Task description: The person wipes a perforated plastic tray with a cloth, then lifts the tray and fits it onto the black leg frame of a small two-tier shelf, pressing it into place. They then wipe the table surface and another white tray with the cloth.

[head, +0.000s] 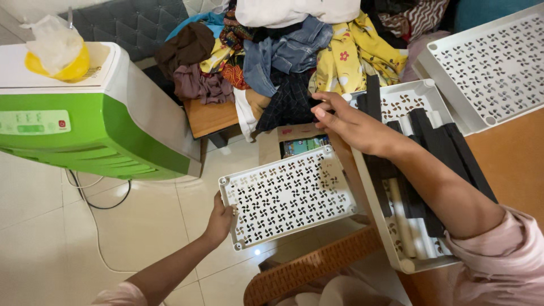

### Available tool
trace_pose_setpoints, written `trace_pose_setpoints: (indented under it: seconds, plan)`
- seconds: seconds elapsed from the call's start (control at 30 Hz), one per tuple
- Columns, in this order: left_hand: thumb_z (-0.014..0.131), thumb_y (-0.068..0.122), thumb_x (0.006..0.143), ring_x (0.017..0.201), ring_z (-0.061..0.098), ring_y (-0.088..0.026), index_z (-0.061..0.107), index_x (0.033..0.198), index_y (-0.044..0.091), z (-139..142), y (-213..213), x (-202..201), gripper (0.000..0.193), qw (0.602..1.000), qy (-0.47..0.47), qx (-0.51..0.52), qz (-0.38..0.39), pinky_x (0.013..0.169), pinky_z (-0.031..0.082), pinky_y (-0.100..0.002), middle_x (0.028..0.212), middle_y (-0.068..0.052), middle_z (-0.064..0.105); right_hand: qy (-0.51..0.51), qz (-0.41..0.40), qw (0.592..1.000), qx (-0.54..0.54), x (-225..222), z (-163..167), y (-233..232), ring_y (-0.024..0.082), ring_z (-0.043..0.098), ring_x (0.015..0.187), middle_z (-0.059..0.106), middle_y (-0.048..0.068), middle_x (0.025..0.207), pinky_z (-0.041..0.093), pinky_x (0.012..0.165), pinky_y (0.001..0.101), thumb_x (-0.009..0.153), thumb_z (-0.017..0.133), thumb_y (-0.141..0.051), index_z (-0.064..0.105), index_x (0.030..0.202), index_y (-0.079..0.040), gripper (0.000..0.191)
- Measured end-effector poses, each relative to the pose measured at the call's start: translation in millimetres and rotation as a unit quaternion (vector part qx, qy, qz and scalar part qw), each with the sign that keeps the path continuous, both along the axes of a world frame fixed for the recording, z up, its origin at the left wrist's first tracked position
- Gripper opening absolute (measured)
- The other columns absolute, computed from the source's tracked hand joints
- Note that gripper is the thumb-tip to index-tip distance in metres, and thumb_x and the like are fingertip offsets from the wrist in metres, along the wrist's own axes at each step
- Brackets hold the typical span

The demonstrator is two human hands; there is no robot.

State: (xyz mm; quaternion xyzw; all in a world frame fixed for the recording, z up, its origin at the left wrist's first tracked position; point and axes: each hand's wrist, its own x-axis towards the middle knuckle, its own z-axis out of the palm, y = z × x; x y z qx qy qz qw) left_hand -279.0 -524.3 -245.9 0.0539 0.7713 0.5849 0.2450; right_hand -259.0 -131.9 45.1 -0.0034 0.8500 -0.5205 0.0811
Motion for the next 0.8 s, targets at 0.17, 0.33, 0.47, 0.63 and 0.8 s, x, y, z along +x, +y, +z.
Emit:
trace_pose_setpoints:
  seconds: [0.17, 0.33, 0.47, 0.63, 0.8]
  plan:
    - [0.063, 0.027, 0.089, 0.108, 0.062, -0.035, 0.020, 0.153, 0.000, 35.6, 7.9, 1.0, 0.082, 0.985, 0.045, -0.158, 0.059, 0.095, 0.052, -0.042, 0.136, -0.024, 0.045, -0.001, 0.009, 0.999, -0.032, -0.6, 3.1, 0.1, 0.021, 0.060, 0.123, 0.053, 0.015, 0.141, 0.048, 0.105, 0.0342, 0.103, 0.042, -0.047, 0.029, 0.155, -0.007, 0.067]
    - [0.075, 0.033, 0.082, 0.132, 0.038, -0.045, 0.028, 0.150, -0.006, 92.5, 26.4, -27.5, 0.091, 0.881, 0.402, -0.251, 0.013, 0.113, 0.027, -0.056, 0.141, -0.028, 0.036, 0.028, 0.024, 0.998, -0.046, 2.9, 12.6, 0.4, 0.022, 0.058, 0.125, 0.050, 0.016, 0.144, 0.047, 0.106, 0.0350, 0.104, 0.042, -0.043, 0.030, 0.155, -0.007, 0.064]
    - [0.074, 0.035, 0.086, 0.141, 0.027, -0.046, 0.030, 0.153, -0.002, 130.8, 68.6, -52.8, 0.087, 0.843, 0.499, -0.198, -0.025, 0.120, 0.009, -0.065, 0.145, -0.027, 0.034, 0.065, 0.032, 0.995, -0.067, 6.9, 29.0, 1.5, 0.023, 0.056, 0.130, 0.049, 0.017, 0.146, 0.046, 0.108, 0.0360, 0.106, 0.043, -0.040, 0.031, 0.155, -0.005, 0.062]
    - [0.070, 0.035, 0.091, 0.149, 0.026, -0.045, 0.031, 0.153, 0.000, 165.7, 133.2, -50.5, 0.081, 0.817, 0.572, -0.056, -0.033, 0.124, 0.000, -0.070, 0.147, -0.024, 0.034, 0.134, 0.044, 0.990, 0.010, 37.1, 54.5, 9.3, 0.026, 0.050, 0.138, 0.050, 0.017, 0.148, 0.041, 0.114, 0.0387, 0.107, 0.046, -0.035, 0.029, 0.155, -0.002, 0.062]
    - [0.067, 0.034, 0.094, 0.150, 0.030, -0.040, 0.038, 0.149, 0.004, 198.8, 194.0, -25.1, 0.069, 0.772, 0.626, 0.075, -0.087, 0.128, -0.002, -0.070, 0.145, -0.018, 0.038, 0.140, -0.008, 0.984, 0.107, 107.0, 85.5, 33.6, 0.029, 0.041, 0.148, 0.043, 0.018, 0.155, 0.035, 0.119, 0.0428, 0.105, 0.049, -0.033, 0.030, 0.154, 0.001, 0.062]
